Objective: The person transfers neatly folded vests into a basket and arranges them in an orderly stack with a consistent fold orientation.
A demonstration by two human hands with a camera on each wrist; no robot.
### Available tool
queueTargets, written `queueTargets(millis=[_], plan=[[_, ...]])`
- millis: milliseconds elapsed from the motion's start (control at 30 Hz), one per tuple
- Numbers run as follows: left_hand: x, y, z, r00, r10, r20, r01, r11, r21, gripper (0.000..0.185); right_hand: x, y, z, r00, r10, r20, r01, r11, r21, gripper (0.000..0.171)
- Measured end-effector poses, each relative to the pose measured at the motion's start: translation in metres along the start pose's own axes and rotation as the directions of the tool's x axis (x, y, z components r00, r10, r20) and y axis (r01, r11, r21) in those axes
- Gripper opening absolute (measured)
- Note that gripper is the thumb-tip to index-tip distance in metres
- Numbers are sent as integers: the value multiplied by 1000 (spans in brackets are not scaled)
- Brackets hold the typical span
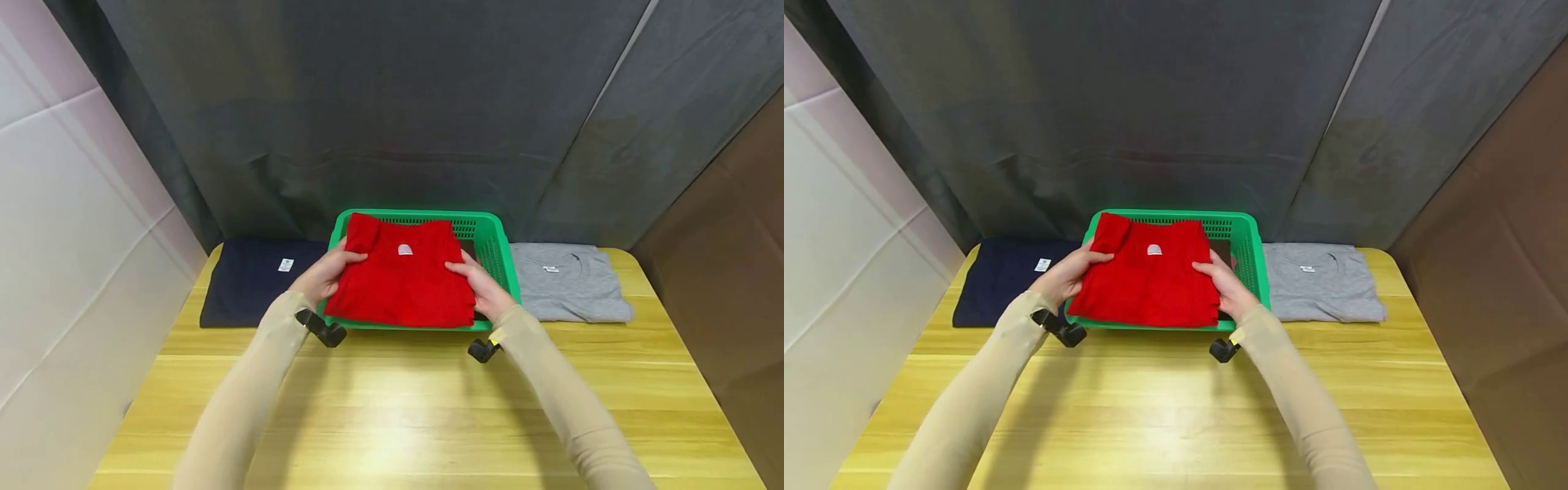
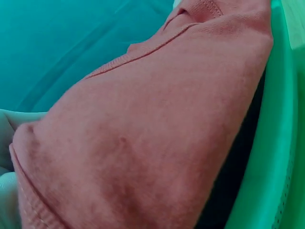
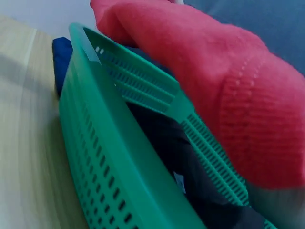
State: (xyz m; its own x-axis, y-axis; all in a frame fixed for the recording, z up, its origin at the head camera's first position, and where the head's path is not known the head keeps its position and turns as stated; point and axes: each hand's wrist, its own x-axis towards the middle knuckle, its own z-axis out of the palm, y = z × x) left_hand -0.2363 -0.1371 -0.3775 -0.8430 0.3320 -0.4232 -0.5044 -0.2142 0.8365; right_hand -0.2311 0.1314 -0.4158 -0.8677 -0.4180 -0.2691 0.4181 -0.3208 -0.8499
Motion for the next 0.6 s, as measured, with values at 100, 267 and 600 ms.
queueTargets(millis=[100,267,600], plan=[[4,0,3,1000,-6,-2,7,1000,21,56,0,-1,-4,1000,0,2,0,1000,7,52],[8,0,6,1000,2,-14,-1,1000,21,58,0,-4,-8,1000,-6,14,6,1000,18,50],[14,-3,10,999,14,-30,-14,1000,-18,58,0,-12,-13,1000,-14,2,14,1000,1,46]])
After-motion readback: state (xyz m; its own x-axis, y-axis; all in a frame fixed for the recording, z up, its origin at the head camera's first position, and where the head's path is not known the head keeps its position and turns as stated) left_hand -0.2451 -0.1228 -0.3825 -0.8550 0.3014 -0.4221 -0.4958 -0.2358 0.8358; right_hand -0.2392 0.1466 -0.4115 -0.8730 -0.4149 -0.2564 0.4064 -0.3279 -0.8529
